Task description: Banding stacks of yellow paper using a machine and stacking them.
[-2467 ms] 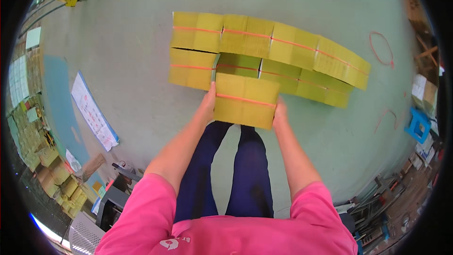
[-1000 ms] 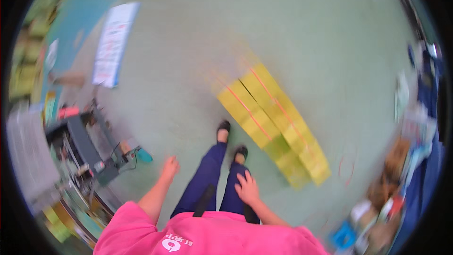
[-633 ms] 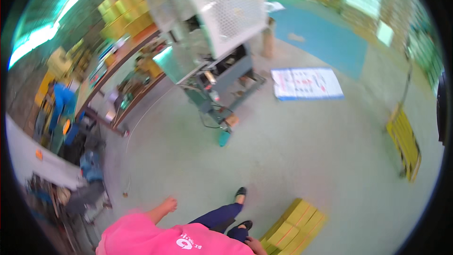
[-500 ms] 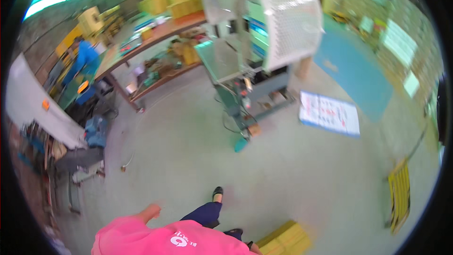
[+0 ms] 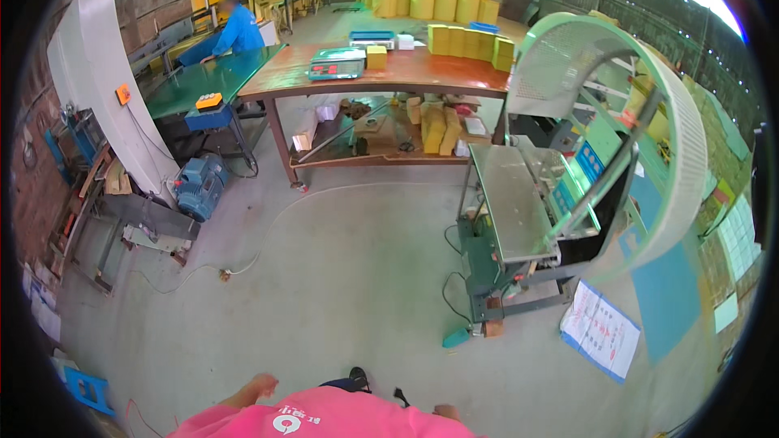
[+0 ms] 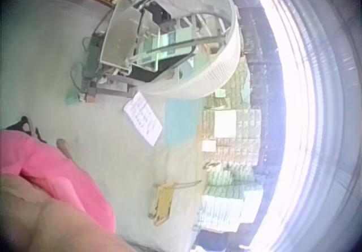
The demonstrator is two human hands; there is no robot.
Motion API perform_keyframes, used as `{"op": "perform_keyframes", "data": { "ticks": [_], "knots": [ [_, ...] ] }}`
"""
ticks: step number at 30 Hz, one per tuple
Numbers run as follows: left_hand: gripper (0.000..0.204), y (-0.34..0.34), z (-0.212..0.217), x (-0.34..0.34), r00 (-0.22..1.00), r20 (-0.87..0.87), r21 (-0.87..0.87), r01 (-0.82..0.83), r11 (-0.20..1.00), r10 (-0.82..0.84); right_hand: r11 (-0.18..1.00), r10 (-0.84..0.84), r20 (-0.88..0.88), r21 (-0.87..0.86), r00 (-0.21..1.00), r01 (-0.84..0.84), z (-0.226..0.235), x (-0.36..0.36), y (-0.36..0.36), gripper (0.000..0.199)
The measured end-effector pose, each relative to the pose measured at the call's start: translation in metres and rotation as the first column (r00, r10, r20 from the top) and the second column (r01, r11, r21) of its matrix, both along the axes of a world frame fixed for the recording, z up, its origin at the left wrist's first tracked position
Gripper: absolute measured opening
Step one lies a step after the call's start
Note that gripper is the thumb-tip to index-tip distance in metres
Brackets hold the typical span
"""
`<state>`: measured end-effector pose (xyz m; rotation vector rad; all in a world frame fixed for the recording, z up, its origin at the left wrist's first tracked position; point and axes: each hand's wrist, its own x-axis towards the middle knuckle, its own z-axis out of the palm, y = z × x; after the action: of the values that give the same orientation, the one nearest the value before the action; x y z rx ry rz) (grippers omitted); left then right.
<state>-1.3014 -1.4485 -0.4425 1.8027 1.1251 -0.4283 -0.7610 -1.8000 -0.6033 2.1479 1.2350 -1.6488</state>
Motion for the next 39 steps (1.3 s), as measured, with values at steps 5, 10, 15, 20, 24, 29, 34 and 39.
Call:
{"op": "perform_keyframes", "data": {
  "ticks": [5, 10, 15, 20, 24, 29, 34, 39],
  "knots": [
    [0.028, 0.16, 0.081, 0.174, 0.777, 0.224, -0.172, -0.562, 0.809, 0.588, 0.661, -0.691, -0.22, 0.192, 0.688, 0.725, 0.11, 0.011, 0.197, 0.034],
    [0.049, 0.267, 0.108, 0.299, 0.698, 0.344, -0.292, -0.556, 0.778, 0.628, 0.763, -0.452, -0.091, 0.476, 0.887, 0.438, 0.156, 0.088, 0.319, 0.034],
    [0.049, 0.373, 0.159, 0.43, 0.753, 0.272, -0.251, -0.546, 0.8, 0.599, 0.725, -0.565, -0.118, 0.4, 0.816, 0.56, 0.135, 0.234, 0.454, 0.03],
    [0.047, 0.46, 0.188, 0.494, 0.61, 0.435, -0.339, -0.571, 0.748, 0.663, 0.795, -0.326, -0.175, 0.481, 0.929, 0.37, 0.167, 0.338, 0.598, 0.027],
    [0.046, 0.567, 0.23, 0.543, 0.574, 0.521, -0.231, -0.618, 0.751, 0.632, 0.709, -0.465, -0.434, 0.34, 0.772, 0.618, 0.239, 0.383, 0.73, 0.031],
    [0.036, 0.718, 0.291, 0.617, 0.577, 0.686, 0.01, -0.616, 0.788, 0.443, 0.679, -0.484, -0.573, 0.231, 0.661, 0.697, 0.268, 0.388, 0.861, 0.029],
    [0.029, 0.873, 0.352, 0.705, 0.602, 0.724, 0.081, -0.558, 0.826, 0.336, 0.688, -0.424, -0.728, 0.128, 0.538, 0.714, 0.313, 0.409, 0.988, 0.028],
    [0.027, 1.005, 0.379, 0.773, 0.769, 0.627, 0.498, -0.521, 0.694, 0.127, 0.618, -0.3, -0.82, 0.223, 0.488, 0.754, 0.381, 0.426, 1.11, 0.028]
  ]
}}
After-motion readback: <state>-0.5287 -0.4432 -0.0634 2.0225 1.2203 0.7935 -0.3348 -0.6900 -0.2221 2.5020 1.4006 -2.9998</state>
